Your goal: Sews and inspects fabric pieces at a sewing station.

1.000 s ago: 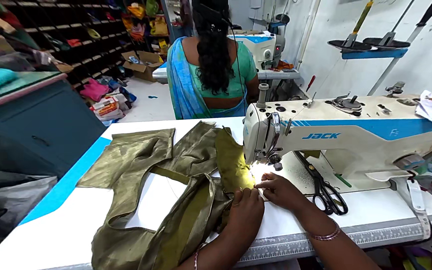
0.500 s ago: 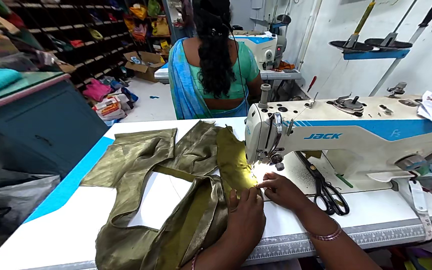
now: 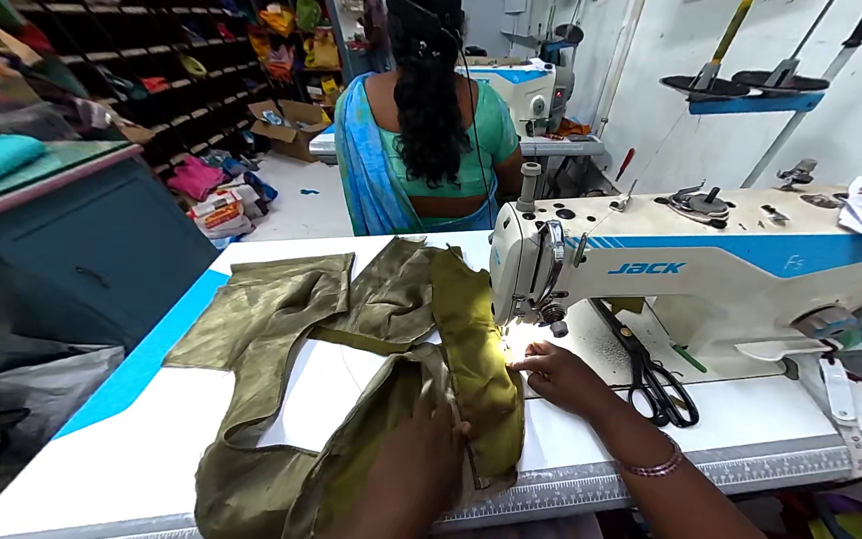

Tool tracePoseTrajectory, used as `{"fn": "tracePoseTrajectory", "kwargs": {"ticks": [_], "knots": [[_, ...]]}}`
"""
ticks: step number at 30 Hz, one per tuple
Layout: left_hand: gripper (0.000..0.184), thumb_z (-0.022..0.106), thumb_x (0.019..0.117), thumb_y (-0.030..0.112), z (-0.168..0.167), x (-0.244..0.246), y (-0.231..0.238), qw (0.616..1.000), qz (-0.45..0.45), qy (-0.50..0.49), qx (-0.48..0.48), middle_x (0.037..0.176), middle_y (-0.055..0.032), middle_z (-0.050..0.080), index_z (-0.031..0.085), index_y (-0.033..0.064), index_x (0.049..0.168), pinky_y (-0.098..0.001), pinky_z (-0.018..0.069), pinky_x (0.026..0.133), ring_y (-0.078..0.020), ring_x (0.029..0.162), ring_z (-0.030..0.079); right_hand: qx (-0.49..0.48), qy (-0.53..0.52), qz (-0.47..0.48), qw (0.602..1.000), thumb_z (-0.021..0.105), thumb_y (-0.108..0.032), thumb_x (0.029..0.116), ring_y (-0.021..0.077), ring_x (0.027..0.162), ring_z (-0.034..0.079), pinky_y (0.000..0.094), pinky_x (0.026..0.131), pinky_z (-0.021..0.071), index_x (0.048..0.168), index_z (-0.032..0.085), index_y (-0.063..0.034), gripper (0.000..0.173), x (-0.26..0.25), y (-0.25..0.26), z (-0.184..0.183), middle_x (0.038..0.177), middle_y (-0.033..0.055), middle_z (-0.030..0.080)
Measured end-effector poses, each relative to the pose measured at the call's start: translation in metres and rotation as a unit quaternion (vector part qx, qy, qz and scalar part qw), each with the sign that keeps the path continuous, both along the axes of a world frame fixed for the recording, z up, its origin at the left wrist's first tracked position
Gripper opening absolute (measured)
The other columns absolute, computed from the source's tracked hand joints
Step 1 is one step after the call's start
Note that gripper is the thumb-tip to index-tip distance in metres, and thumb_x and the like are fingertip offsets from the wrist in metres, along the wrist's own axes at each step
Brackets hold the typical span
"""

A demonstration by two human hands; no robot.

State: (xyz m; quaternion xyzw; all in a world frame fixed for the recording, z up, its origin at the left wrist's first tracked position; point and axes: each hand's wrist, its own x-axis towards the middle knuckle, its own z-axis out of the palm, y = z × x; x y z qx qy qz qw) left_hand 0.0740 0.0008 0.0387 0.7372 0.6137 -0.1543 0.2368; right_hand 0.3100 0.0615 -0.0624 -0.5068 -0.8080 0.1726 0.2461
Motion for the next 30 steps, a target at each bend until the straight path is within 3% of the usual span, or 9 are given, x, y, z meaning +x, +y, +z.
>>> {"fn": "tracePoseTrajectory", "kwargs": {"ticks": [2, 5, 10, 15, 20, 23, 27, 30], "knots": [[0.055, 0.032, 0.1121, 0.043, -0.016, 0.003, 0.002, 0.999, 0.027, -0.035, -0.002, 0.142, -0.0267, 0.05, 0.043, 0.0028, 0.148, -0.0534, 0.0513, 0.099, -0.0428, 0.119, 0.062, -0.006, -0.005, 0.002, 1.0, 0.058, -0.003, 0.0908, 0.0257, 0.092, 0.063, 0.0469, 0.083, 0.0511, 0.115, 0.079, -0.0112, 0.033, -0.001, 0.0, 0.001, 0.099, 0.0116, 0.066], [0.055, 0.031, 0.1126, 0.041, -0.02, 0.011, -0.008, 0.995, 0.029, -0.09, -0.043, 0.125, -0.0272, 0.062, 0.04, 0.0005, 0.149, -0.0554, 0.0508, 0.098, -0.0416, 0.115, 0.064, -0.012, -0.013, 0.002, 1.0, 0.059, -0.004, 0.0924, 0.0266, 0.093, 0.063, 0.048, 0.085, 0.0505, 0.118, 0.078, -0.0113, 0.033, -0.001, -0.001, 0.002, 0.1, 0.0126, 0.066], [0.059, 0.047, 0.1068, 0.05, -0.012, 0.002, 0.009, 0.996, 0.054, -0.029, -0.071, 0.12, -0.0252, 0.066, 0.06, -0.0033, 0.128, -0.0579, 0.0497, 0.099, -0.0404, 0.117, 0.064, -0.002, -0.007, 0.004, 1.0, 0.057, -0.004, 0.0913, 0.0236, 0.089, 0.061, 0.0449, 0.081, 0.0498, 0.116, 0.079, -0.0133, 0.034, 0.0, 0.0, 0.0, 0.095, 0.0099, 0.064], [0.052, 0.051, 0.1064, 0.046, -0.013, 0.0, 0.009, 0.993, 0.004, -0.068, -0.099, 0.111, -0.0245, 0.065, 0.062, -0.0039, 0.118, -0.058, 0.0508, 0.093, -0.0398, 0.107, 0.065, -0.017, -0.003, 0.003, 1.0, 0.058, -0.004, 0.0915, 0.0241, 0.09, 0.062, 0.0457, 0.083, 0.0503, 0.114, 0.079, -0.0111, 0.032, 0.0, 0.0, 0.003, 0.096, 0.0101, 0.065], [0.061, 0.03, 0.1111, 0.048, -0.012, 0.01, 0.012, 0.997, 0.042, -0.028, -0.05, 0.123, -0.0252, 0.065, 0.06, -0.0033, 0.126, -0.0584, 0.048, 0.1, -0.0407, 0.12, 0.062, -0.015, 0.008, 0.003, 1.0, 0.059, -0.004, 0.0908, 0.0229, 0.089, 0.061, 0.0439, 0.082, 0.05, 0.11, 0.08, -0.011, 0.029, 0.0, -0.003, 0.003, 0.095, 0.0094, 0.066], [0.062, 0.029, 0.111, 0.049, -0.013, 0.009, 0.017, 0.997, 0.057, -0.023, -0.046, 0.121, -0.024, 0.065, 0.06, -0.0024, 0.125, -0.0568, 0.0481, 0.099, -0.0392, 0.119, 0.063, -0.014, 0.013, 0.005, 1.0, 0.06, -0.004, 0.0906, 0.0224, 0.088, 0.061, 0.0441, 0.081, 0.0504, 0.107, 0.08, -0.0104, 0.028, 0.001, -0.003, 0.003, 0.095, 0.0094, 0.066], [0.054, 0.032, 0.1121, 0.042, -0.02, 0.013, 0.015, 0.998, 0.025, -0.06, 0.02, 0.126, -0.023, 0.063, 0.056, -0.001, 0.133, -0.0533, 0.0484, 0.101, -0.0379, 0.121, 0.062, -0.023, 0.007, 0.008, 1.0, 0.059, -0.005, 0.092, 0.023, 0.089, 0.061, 0.045, 0.083, 0.0505, 0.112, 0.079, -0.0109, 0.029, 0.001, 0.001, 0.001, 0.094, 0.0093, 0.065], [0.054, 0.037, 0.1113, 0.042, -0.039, 0.013, 0.019, 0.991, -0.008, -0.117, 0.07, 0.14, -0.0197, 0.054, 0.051, 0.0019, 0.144, -0.0479, 0.0459, 0.108, -0.0345, 0.13, 0.056, -0.027, 0.011, 0.005, 1.0, 0.058, -0.004, 0.0926, 0.0242, 0.09, 0.061, 0.046, 0.084, 0.0506, 0.113, 0.079, -0.0097, 0.029, 0.001, 0.0, 0.002, 0.095, 0.0104, 0.065]]}}
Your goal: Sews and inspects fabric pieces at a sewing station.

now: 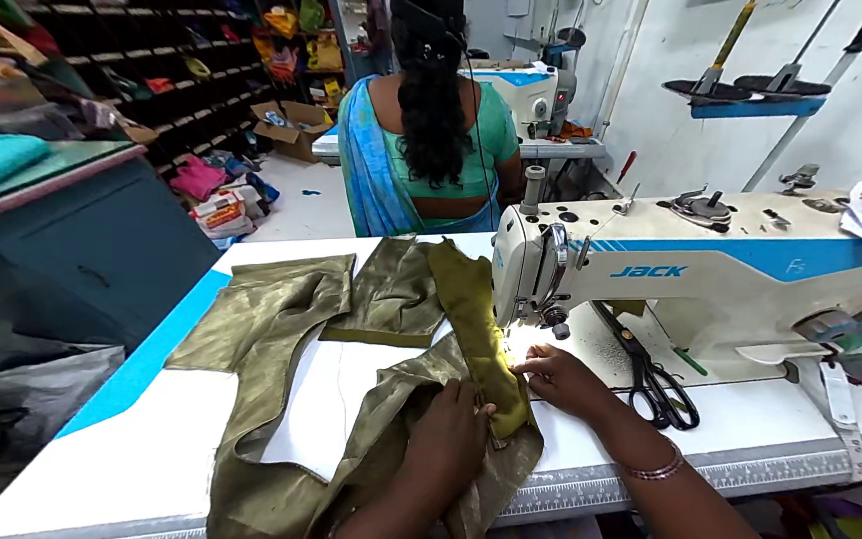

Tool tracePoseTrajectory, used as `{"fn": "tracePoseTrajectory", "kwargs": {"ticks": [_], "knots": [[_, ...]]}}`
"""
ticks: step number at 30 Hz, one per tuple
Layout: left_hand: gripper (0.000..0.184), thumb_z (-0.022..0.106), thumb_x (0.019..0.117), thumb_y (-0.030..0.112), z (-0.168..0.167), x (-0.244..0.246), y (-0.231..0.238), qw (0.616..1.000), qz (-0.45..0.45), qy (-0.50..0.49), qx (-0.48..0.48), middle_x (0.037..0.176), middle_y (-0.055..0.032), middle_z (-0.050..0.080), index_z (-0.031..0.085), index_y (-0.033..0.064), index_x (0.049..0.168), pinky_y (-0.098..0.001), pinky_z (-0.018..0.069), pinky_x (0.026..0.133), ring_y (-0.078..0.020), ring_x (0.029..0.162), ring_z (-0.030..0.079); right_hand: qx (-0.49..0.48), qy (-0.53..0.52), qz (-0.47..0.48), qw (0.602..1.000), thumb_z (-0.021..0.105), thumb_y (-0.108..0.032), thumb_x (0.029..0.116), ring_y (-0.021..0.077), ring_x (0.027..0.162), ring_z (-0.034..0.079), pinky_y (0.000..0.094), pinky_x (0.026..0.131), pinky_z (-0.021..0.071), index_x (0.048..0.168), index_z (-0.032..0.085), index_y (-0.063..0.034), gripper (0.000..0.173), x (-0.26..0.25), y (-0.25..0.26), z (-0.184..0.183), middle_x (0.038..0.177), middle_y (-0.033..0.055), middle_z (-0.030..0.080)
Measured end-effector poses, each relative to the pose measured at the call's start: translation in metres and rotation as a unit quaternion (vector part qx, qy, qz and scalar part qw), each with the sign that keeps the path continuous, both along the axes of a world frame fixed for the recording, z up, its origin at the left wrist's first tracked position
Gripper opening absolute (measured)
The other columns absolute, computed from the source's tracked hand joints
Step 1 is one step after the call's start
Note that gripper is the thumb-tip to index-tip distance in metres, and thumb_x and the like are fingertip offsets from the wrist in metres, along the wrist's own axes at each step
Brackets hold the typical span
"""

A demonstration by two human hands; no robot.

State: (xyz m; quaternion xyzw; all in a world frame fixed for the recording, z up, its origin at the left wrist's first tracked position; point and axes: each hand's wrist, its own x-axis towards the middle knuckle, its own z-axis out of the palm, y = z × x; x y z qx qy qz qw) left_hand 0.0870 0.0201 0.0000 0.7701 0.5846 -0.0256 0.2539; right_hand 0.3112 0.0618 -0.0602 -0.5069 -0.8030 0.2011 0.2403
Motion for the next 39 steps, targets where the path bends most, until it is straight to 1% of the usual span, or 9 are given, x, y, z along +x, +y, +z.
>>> {"fn": "tracePoseTrajectory", "kwargs": {"ticks": [4, 6, 10, 14, 16, 19, 23, 30, 39], "knots": [[0.058, 0.037, 0.109, 0.051, -0.001, -0.001, 0.008, 0.999, 0.033, -0.001, -0.017, 0.133, -0.018, 0.059, 0.052, 0.0036, 0.139, -0.0509, 0.0493, 0.1, -0.0334, 0.12, 0.062, -0.009, 0.014, -0.001, 1.0, 0.059, -0.002, 0.0919, 0.0223, 0.087, 0.061, 0.0427, 0.08, 0.0513, 0.108, 0.08, -0.0074, 0.026, 0.001, 0.0, 0.003, 0.093, 0.0099, 0.064], [0.062, 0.038, 0.108, 0.054, -0.001, 0.002, 0.013, 0.998, 0.055, 0.009, -0.02, 0.132, -0.0184, 0.061, 0.047, 0.0046, 0.144, -0.0525, 0.0498, 0.099, -0.0345, 0.119, 0.063, -0.013, 0.015, -0.002, 1.0, 0.06, -0.002, 0.0919, 0.0203, 0.085, 0.06, 0.0391, 0.077, 0.0518, 0.106, 0.079, -0.0073, 0.025, 0.002, 0.001, 0.003, 0.094, 0.0094, 0.065], [0.073, 0.04, 0.106, 0.058, 0.005, 0.013, 0.024, 0.995, 0.09, 0.009, -0.03, 0.129, -0.0209, 0.064, 0.038, 0.0031, 0.153, -0.0542, 0.049, 0.1, -0.0366, 0.119, 0.064, 0.013, 0.024, -0.009, 1.0, 0.061, -0.002, 0.0897, 0.0199, 0.082, 0.061, 0.0383, 0.073, 0.0521, 0.103, 0.08, -0.007, 0.024, 0.003, 0.001, -0.001, 0.093, 0.0095, 0.065], [0.068, 0.051, 0.1019, 0.059, 0.001, 0.016, 0.041, 0.988, 0.131, -0.074, -0.041, 0.112, -0.0205, 0.068, 0.053, 0.0014, 0.138, -0.057, 0.0511, 0.094, -0.0364, 0.107, 0.067, 0.034, 0.035, -0.002, 0.999, 0.063, 0.0, 0.0873, 0.0196, 0.08, 0.06, 0.0368, 0.071, 0.0512, 0.095, 0.08, -0.0051, 0.019, 0.004, 0.0, 0.0, 0.088, 0.0094, 0.064], [0.052, 0.055, 0.1037, 0.049, -0.002, 0.014, 0.046, 0.981, 0.141, -0.122, -0.048, 0.102, -0.0182, 0.067, 0.061, 0.0007, 0.123, -0.0545, 0.0515, 0.088, -0.0337, 0.097, 0.066, 0.04, 0.043, 0.005, 0.998, 0.064, 0.001, 0.0866, 0.02, 0.081, 0.061, 0.037, 0.072, 0.0522, 0.09, 0.08, -0.0045, 0.017, 0.006, -0.001, 0.001, 0.087, 0.0097, 0.065], [0.036, 0.051, 0.1081, 0.033, -0.001, 0.012, 0.046, 0.974, 0.154, -0.162, -0.047, 0.094, -0.0173, 0.063, 0.063, -0.0001, 0.111, -0.0516, 0.0501, 0.081, -0.0313, 0.088, 0.062, 0.037, 0.044, 0.019, 0.998, 0.064, 0.001, 0.0863, 0.0175, 0.08, 0.061, 0.0343, 0.07, 0.0524, 0.089, 0.079, -0.0046, 0.016, 0.008, 0.0, 0.001, 0.087, 0.0084, 0.065], [0.035, 0.047, 0.1095, 0.034, -0.004, 0.008, 0.042, 0.975, 0.162, -0.148, -0.038, 0.096, -0.0175, 0.064, 0.06, 0.0014, 0.116, -0.0532, 0.0513, 0.082, -0.0326, 0.09, 0.064, 0.048, 0.046, 0.034, 0.997, 0.065, 0.001, 0.0862, 0.018, 0.082, 0.062, 0.0347, 0.073, 0.0536, 0.087, 0.079, -0.0049, 0.015, 0.011, 0.002, -0.001, 0.087, 0.0081, 0.066], [0.036, 0.048, 0.109, 0.034, -0.003, 0.008, 0.047, 0.98, 0.138, -0.138, -0.043, 0.1, -0.0186, 0.064, 0.061, 0.0005, 0.117, -0.054, 0.0507, 0.086, -0.0333, 0.094, 0.064, 0.053, 0.044, 0.025, 0.997, 0.064, 0.002, 0.0854, 0.0197, 0.085, 0.063, 0.0368, 0.074, 0.0548, 0.088, 0.079, -0.0046, 0.017, 0.01, 0.001, -0.003, 0.089, 0.0088, 0.066], [0.031, 0.05, 0.1089, 0.029, -0.009, 0.002, 0.064, 0.981, 0.112, -0.154, -0.021, 0.099, -0.0202, 0.063, 0.06, 0.0003, 0.114, -0.0554, 0.05, 0.082, -0.035, 0.093, 0.063, 0.027, 0.032, -0.005, 0.999, 0.062, 0.004, 0.0881, 0.0205, 0.082, 0.062, 0.037, 0.072, 0.0539, 0.098, 0.079, -0.0047, 0.022, 0.006, -0.001, 0.0, 0.093, 0.0109, 0.065]]}}
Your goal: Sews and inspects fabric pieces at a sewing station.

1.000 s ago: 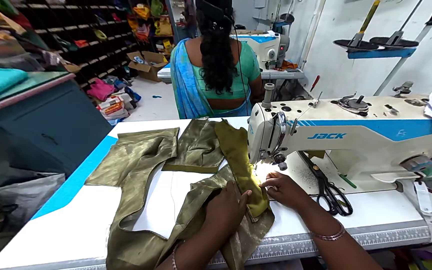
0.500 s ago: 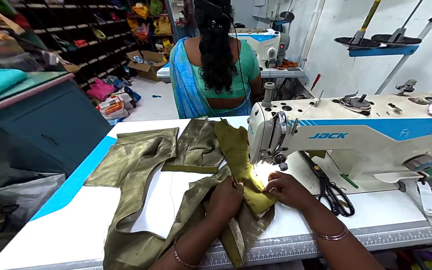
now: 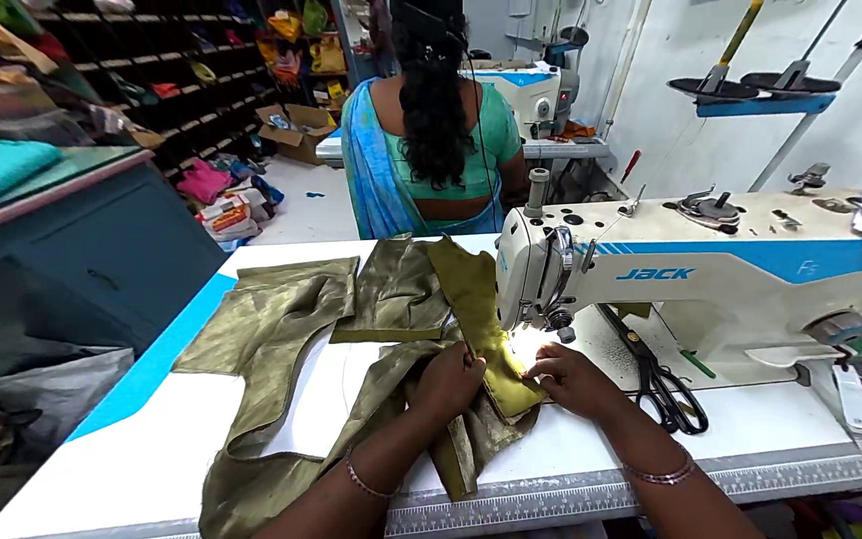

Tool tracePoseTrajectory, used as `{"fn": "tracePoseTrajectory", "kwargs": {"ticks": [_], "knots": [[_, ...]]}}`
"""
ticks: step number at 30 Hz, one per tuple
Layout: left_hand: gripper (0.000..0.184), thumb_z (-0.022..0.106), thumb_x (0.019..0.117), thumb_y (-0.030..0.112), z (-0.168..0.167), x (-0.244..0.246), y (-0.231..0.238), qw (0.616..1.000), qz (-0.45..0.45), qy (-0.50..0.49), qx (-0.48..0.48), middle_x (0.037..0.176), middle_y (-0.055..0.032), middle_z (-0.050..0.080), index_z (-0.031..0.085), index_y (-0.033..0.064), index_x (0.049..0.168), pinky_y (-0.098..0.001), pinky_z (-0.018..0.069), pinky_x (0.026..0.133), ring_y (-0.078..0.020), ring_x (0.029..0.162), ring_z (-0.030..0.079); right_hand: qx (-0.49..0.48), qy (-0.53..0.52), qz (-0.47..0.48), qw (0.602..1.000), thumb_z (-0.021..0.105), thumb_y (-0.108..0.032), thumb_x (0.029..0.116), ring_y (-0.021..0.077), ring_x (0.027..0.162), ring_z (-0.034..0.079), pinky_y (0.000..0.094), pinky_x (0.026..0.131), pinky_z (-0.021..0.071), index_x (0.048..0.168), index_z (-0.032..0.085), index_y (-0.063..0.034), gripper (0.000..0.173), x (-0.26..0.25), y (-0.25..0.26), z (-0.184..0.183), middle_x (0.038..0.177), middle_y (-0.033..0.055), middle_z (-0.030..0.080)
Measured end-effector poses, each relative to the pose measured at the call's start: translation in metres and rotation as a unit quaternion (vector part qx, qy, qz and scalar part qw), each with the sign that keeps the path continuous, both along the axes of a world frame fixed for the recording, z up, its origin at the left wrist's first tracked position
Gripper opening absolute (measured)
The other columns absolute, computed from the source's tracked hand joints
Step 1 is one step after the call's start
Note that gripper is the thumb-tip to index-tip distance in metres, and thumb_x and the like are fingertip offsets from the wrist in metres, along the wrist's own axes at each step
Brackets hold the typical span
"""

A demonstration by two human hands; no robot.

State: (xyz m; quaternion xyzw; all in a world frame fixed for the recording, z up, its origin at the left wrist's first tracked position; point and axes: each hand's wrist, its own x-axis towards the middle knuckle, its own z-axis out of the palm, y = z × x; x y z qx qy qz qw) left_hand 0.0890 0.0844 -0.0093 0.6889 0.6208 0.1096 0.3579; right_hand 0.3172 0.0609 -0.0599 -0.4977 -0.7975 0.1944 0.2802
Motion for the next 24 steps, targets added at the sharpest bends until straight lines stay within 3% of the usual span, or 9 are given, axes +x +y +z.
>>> {"fn": "tracePoseTrajectory", "kwargs": {"ticks": [7, 10, 12, 15, 20, 24], "knots": [[0.031, 0.052, 0.1076, 0.026, -0.009, -0.009, 0.018, 0.997, -0.04, -0.044, 0.058, 0.097, -0.0223, 0.062, 0.062, -0.003, 0.106, -0.0556, 0.0494, 0.079, -0.0363, 0.09, 0.062, 0.006, -0.019, 0.006, 1.0, 0.058, 0.002, 0.0879, 0.0201, 0.083, 0.062, 0.0375, 0.072, 0.0532, 0.106, 0.08, -0.0076, 0.029, -0.001, 0.001, -0.002, 0.093, 0.0092, 0.065], [0.034, 0.052, 0.1079, 0.027, -0.005, 0.0, 0.007, 0.994, -0.03, -0.096, 0.04, 0.116, -0.0244, 0.061, 0.064, -0.005, 0.109, -0.0574, 0.0475, 0.094, -0.0378, 0.109, 0.06, -0.002, -0.022, 0.0, 1.0, 0.058, 0.002, 0.089, 0.0211, 0.084, 0.062, 0.039, 0.073, 0.0535, 0.109, 0.079, -0.008, 0.031, -0.003, 0.0, 0.0, 0.094, 0.0104, 0.065], [0.035, 0.047, 0.1096, 0.026, -0.006, 0.012, -0.011, 0.991, 0.009, -0.136, 0.003, 0.127, -0.0233, 0.057, 0.062, -0.0045, 0.118, -0.0567, 0.044, 0.101, -0.0363, 0.118, 0.056, -0.003, -0.027, 0.001, 1.0, 0.057, 0.002, 0.0891, 0.0205, 0.083, 0.062, 0.0387, 0.072, 0.0534, 0.109, 0.079, -0.0084, 0.032, -0.004, -0.001, 0.002, 0.094, 0.0101, 0.065], [0.04, 0.042, 0.1106, 0.025, -0.02, 0.018, -0.023, 0.984, 0.046, -0.172, 0.006, 0.14, -0.0251, 0.052, 0.061, -0.0059, 0.126, -0.0638, 0.031, 0.111, -0.0385, 0.133, 0.047, 0.009, -0.027, 0.011, 1.0, 0.058, 0.002, 0.0883, 0.0196, 0.083, 0.062, 0.0374, 0.072, 0.053, 0.106, 0.08, -0.008, 0.03, -0.003, -0.001, 0.001, 0.092, 0.0093, 0.065], [0.035, 0.04, 0.1108, 0.023, -0.029, 0.009, -0.01, 0.982, 0.019, -0.173, 0.069, 0.116, -0.0196, 0.057, 0.063, -0.0038, 0.107, -0.0616, 0.0354, 0.101, -0.0347, 0.112, 0.054, 0.012, -0.011, 0.017, 1.0, 0.059, 0.002, 0.088, 0.0188, 0.08, 0.06, 0.0362, 0.069, 0.0522, 0.103, 0.08, -0.008, 0.028, -0.002, 0.0, -0.001, 0.089, 0.0082, 0.063], [0.036, 0.042, 0.1107, 0.023, -0.03, 0.007, -0.004, 0.985, -0.014, -0.141, 0.095, 0.116, -0.0201, 0.058, 0.064, -0.0046, 0.105, -0.0622, 0.0354, 0.101, -0.0358, 0.112, 0.055, 0.01, -0.009, 0.008, 1.0, 0.059, 0.002, 0.0884, 0.0177, 0.08, 0.06, 0.035, 0.07, 0.0516, 0.102, 0.081, -0.0077, 0.028, -0.004, -0.001, 0.0, 0.088, 0.0078, 0.063]]}}
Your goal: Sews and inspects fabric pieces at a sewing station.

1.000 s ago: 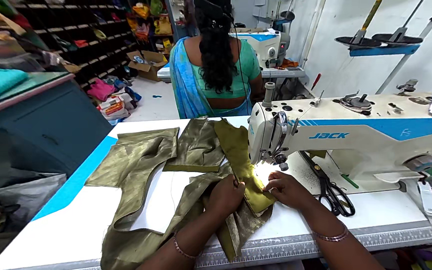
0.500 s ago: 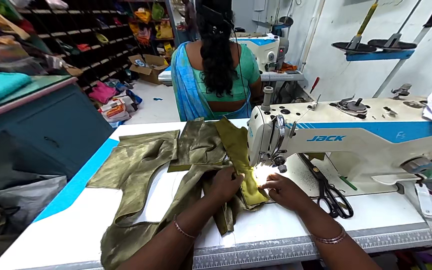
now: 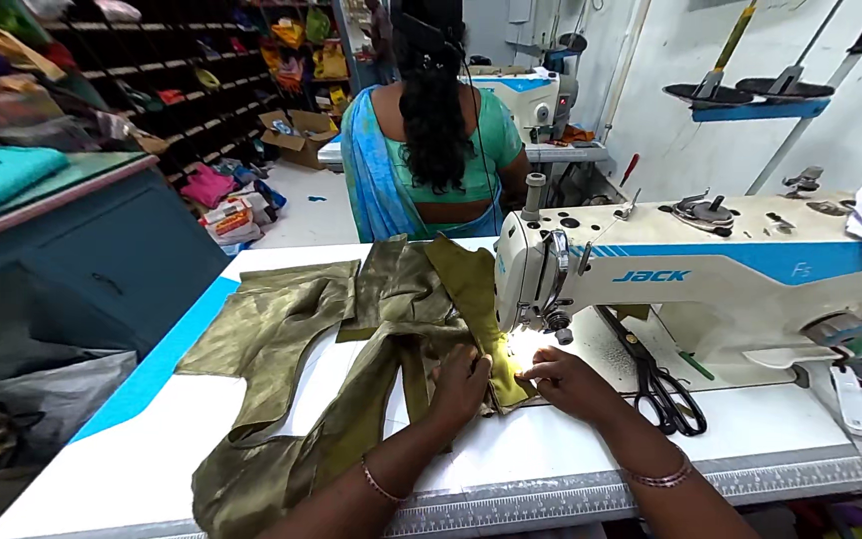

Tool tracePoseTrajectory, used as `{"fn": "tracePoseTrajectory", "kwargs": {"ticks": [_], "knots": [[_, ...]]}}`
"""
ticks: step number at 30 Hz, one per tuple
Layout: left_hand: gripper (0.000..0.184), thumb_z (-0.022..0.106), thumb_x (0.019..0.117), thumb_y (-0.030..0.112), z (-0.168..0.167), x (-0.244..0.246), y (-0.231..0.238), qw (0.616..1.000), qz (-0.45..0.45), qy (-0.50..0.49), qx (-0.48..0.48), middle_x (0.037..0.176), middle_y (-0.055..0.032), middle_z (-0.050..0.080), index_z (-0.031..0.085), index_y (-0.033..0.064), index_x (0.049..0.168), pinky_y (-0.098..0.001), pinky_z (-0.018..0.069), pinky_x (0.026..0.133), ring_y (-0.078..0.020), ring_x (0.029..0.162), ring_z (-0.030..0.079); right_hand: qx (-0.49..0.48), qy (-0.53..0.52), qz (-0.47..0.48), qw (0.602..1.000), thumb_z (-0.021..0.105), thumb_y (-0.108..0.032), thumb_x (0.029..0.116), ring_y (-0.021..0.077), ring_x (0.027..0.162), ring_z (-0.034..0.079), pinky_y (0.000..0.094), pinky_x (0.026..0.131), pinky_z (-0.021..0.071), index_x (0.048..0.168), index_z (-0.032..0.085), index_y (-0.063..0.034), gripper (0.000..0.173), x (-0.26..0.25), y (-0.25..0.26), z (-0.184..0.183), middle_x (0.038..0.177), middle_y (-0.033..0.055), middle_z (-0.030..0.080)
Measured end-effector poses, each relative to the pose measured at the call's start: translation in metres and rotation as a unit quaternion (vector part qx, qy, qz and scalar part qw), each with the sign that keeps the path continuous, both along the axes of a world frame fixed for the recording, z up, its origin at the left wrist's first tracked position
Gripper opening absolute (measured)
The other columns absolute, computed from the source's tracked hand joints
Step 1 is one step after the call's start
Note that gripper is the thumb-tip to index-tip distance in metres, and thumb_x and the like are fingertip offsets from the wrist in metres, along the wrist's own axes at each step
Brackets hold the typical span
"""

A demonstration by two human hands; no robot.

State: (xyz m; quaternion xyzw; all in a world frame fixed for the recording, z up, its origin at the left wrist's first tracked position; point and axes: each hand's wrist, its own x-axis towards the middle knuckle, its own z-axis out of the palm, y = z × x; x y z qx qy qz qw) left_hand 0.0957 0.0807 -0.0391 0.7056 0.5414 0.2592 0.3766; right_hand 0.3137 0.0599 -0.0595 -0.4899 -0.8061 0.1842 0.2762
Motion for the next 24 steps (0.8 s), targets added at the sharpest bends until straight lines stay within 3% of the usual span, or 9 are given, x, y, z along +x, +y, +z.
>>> {"fn": "tracePoseTrajectory", "kwargs": {"ticks": [5, 11, 16, 20, 24], "knots": [[0.036, 0.042, 0.1106, 0.022, -0.002, -0.002, 0.007, 0.999, -0.012, 0.024, 0.023, 0.118, -0.0217, 0.059, 0.064, -0.0055, 0.106, -0.0646, 0.0359, 0.1, -0.0383, 0.115, 0.055, 0.012, -0.005, -0.004, 1.0, 0.058, 0.001, 0.0883, 0.0174, 0.08, 0.06, 0.0342, 0.069, 0.0515, 0.106, 0.08, -0.0088, 0.03, -0.001, 0.0, -0.002, 0.089, 0.0072, 0.063], [0.034, 0.044, 0.1098, 0.02, 0.0, -0.006, 0.018, 0.998, -0.03, 0.033, 0.043, 0.114, -0.0227, 0.059, 0.063, -0.0061, 0.101, -0.0647, 0.0373, 0.098, -0.0393, 0.112, 0.056, -0.013, -0.027, -0.016, 0.999, 0.056, 0.002, 0.0907, 0.0236, 0.09, 0.062, 0.0444, 0.082, 0.0519, 0.114, 0.079, -0.0102, 0.035, -0.005, -0.002, 0.003, 0.096, 0.0103, 0.065], [0.033, 0.046, 0.1086, 0.018, -0.005, -0.008, 0.027, 0.997, -0.042, 0.009, 0.065, 0.108, -0.0226, 0.059, 0.063, -0.0071, 0.096, -0.0624, 0.0376, 0.096, -0.0382, 0.107, 0.057, -0.021, -0.027, -0.023, 0.999, 0.055, 0.002, 0.0915, 0.0233, 0.09, 0.062, 0.0431, 0.081, 0.0522, 0.116, 0.078, -0.0106, 0.036, -0.005, -0.002, 0.003, 0.098, 0.0106, 0.065], [0.033, 0.046, 0.1086, 0.018, -0.006, -0.007, 0.029, 0.997, -0.041, 0.01, 0.07, 0.111, -0.0229, 0.06, 0.064, -0.0078, 0.099, -0.0639, 0.0362, 0.098, -0.0387, 0.11, 0.057, -0.031, -0.028, -0.031, 0.999, 0.056, 0.003, 0.0915, 0.0218, 0.085, 0.061, 0.0395, 0.075, 0.0525, 0.116, 0.078, -0.0103, 0.036, -0.006, -0.002, 0.005, 0.097, 0.0111, 0.064], [0.033, 0.046, 0.1088, 0.019, -0.004, -0.008, 0.03, 0.996, -0.042, 0.015, 0.078, 0.11, -0.0234, 0.061, 0.064, -0.0071, 0.101, -0.0641, 0.0386, 0.097, -0.039, 0.109, 0.058, -0.039, -0.027, -0.037, 0.998, 0.056, 0.003, 0.0913, 0.0234, 0.087, 0.062, 0.0407, 0.076, 0.0532, 0.116, 0.078, -0.009, 0.035, -0.006, -0.002, 0.006, 0.098, 0.0131, 0.065]]}}
